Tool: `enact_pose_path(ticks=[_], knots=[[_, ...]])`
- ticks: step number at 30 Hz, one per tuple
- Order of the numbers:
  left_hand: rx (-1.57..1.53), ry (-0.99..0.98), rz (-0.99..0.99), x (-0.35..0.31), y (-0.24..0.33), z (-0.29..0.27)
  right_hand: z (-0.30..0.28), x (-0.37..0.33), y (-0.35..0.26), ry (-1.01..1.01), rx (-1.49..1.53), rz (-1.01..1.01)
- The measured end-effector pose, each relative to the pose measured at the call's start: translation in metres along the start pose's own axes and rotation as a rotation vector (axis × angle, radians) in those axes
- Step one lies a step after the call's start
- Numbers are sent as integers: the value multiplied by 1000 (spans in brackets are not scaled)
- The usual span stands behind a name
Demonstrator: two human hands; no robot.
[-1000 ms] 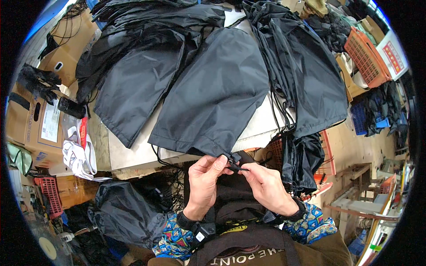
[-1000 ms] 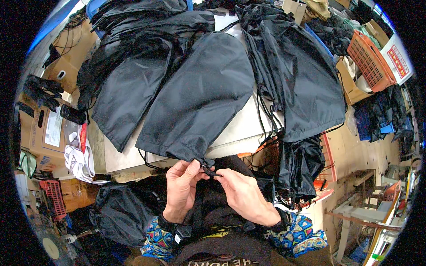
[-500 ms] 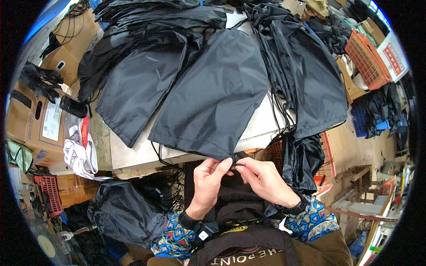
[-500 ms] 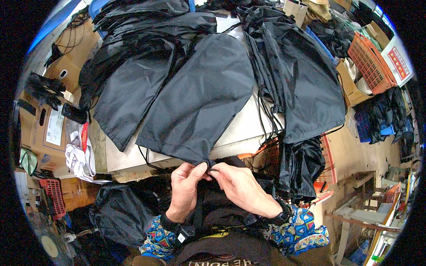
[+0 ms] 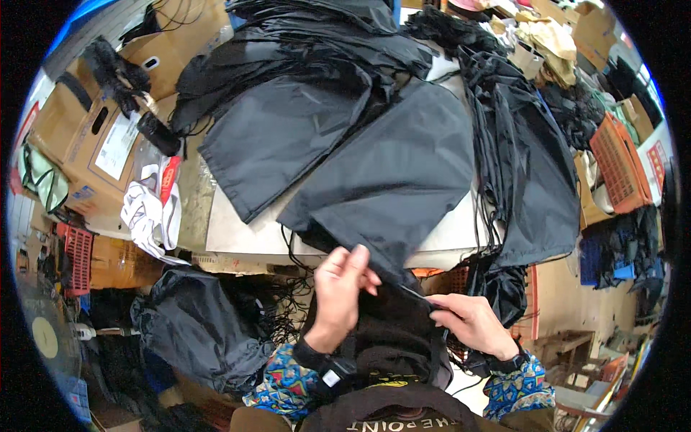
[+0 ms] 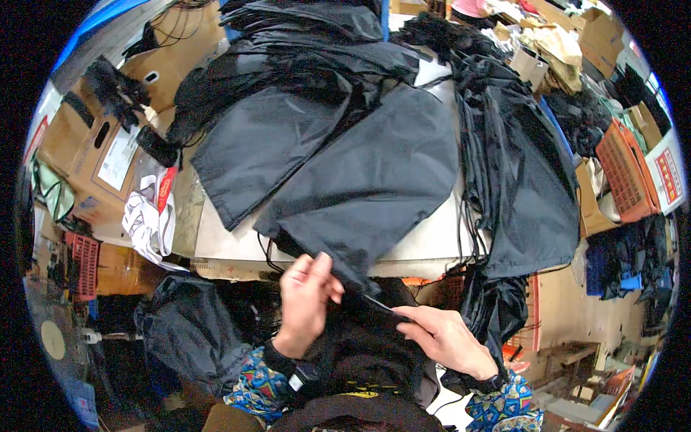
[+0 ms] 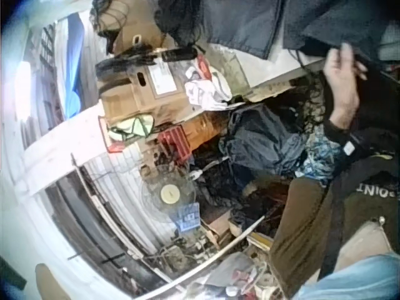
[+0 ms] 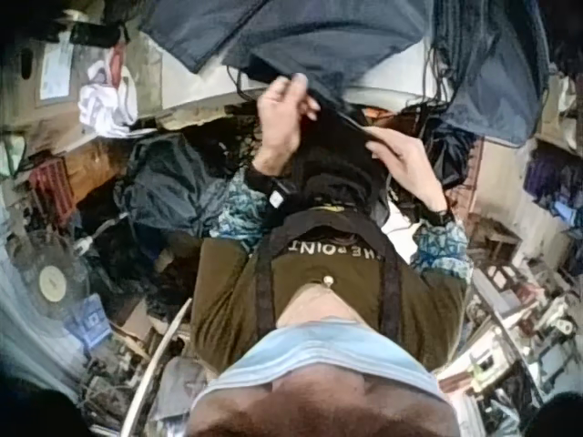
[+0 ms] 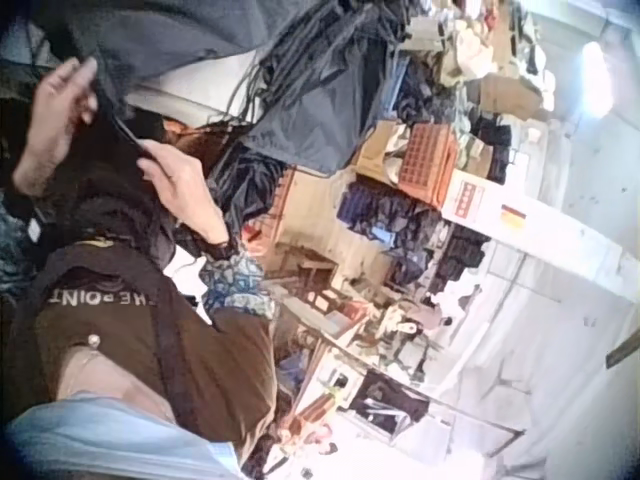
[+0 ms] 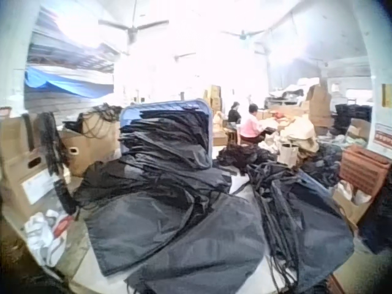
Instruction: The person threads black drawstrings through the hems of black fabric bags using a metal tool. They repeatedly pick up a bag, thread the string through the casing, and place the finished bag aside. The task involves handling multiple bags and strings in a repetitive assembly process.
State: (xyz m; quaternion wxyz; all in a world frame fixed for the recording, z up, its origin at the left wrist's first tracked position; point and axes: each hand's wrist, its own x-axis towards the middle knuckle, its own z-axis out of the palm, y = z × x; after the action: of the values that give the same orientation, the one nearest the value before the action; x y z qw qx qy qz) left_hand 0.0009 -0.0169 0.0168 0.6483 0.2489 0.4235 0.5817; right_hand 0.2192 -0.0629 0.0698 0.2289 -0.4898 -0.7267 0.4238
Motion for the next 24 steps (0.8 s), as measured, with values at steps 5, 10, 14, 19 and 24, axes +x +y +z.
enact_pose_path(ticks=[5, 10, 14, 19, 24], knots=[[204, 3, 125, 13, 31, -19, -24, -20, -6, 44, -183, 28], [586, -476, 93, -15, -14, 13, 6, 10, 4, 181, 128, 161], [190, -114, 17, 5, 18, 16, 16, 20, 0, 182, 114, 52], [700, -360, 438, -5, -22, 8, 25, 33, -5, 123, 844, 415], [609, -133, 309, 4, 5, -5, 34, 34, -1, 94, 332, 165]])
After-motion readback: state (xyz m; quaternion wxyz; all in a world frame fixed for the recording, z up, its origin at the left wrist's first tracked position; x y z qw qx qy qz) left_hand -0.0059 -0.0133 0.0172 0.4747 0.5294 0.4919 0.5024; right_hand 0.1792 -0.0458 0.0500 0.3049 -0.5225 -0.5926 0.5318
